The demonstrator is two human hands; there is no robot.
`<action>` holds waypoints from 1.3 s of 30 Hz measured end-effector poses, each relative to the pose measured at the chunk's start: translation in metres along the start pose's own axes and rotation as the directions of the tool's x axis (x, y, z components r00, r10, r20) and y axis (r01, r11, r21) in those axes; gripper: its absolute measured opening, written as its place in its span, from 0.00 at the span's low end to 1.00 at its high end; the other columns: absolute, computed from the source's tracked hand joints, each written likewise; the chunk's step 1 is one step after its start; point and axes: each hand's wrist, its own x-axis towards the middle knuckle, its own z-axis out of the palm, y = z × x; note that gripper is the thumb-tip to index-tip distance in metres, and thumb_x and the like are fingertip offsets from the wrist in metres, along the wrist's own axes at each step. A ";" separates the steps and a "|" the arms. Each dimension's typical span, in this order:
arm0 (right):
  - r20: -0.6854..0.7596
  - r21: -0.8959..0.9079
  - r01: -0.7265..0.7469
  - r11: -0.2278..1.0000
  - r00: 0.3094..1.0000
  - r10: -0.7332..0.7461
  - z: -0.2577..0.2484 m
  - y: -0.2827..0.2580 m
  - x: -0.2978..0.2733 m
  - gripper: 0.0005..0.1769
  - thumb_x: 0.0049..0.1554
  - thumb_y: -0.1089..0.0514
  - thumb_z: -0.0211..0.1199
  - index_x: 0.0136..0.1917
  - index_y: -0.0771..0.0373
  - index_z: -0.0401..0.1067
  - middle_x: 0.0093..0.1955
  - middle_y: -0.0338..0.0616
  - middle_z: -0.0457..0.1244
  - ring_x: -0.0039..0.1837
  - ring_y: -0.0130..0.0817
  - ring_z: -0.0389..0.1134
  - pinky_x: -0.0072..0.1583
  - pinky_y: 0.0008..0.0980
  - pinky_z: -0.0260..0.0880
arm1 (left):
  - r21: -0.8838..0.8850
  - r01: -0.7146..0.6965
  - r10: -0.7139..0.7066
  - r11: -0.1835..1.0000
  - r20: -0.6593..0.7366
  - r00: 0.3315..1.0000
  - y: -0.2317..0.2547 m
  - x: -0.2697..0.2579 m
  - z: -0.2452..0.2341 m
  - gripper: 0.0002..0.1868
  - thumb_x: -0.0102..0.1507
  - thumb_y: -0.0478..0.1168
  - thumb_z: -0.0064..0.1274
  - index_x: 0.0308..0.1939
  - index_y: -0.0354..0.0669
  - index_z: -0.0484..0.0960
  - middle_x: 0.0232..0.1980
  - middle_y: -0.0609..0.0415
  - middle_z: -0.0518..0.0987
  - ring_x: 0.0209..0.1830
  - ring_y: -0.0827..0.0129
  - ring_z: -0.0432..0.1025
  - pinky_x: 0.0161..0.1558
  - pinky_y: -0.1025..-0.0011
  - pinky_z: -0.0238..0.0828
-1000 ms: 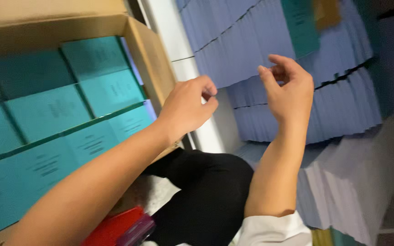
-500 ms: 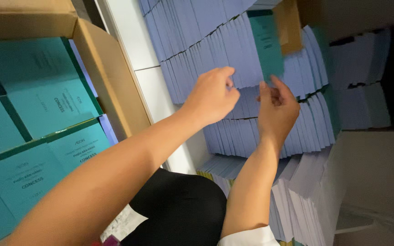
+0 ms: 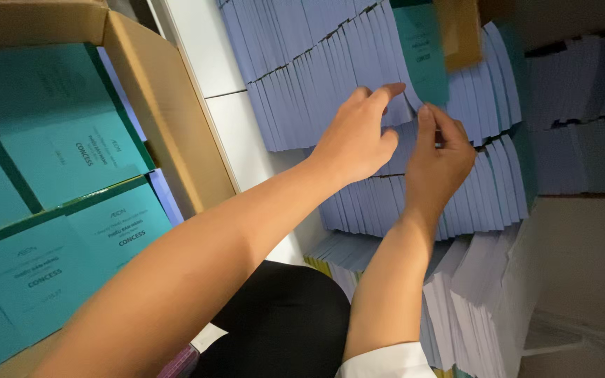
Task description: The person organizes blue vouchers by hand, transferring them from a stack on a shelf into a cardboard box and arranging them into neat rows.
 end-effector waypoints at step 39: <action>0.399 0.425 0.145 0.893 0.856 -0.329 -0.023 -0.078 -0.031 0.10 0.58 0.64 0.69 0.53 0.69 0.79 0.71 0.59 0.58 0.73 0.42 0.58 0.67 0.41 0.59 | 0.012 -0.088 0.089 0.996 -0.156 0.984 0.022 -0.061 -0.093 0.11 0.62 0.39 0.50 0.44 0.39 0.85 0.35 0.48 0.86 0.29 0.64 0.80 0.36 0.65 0.76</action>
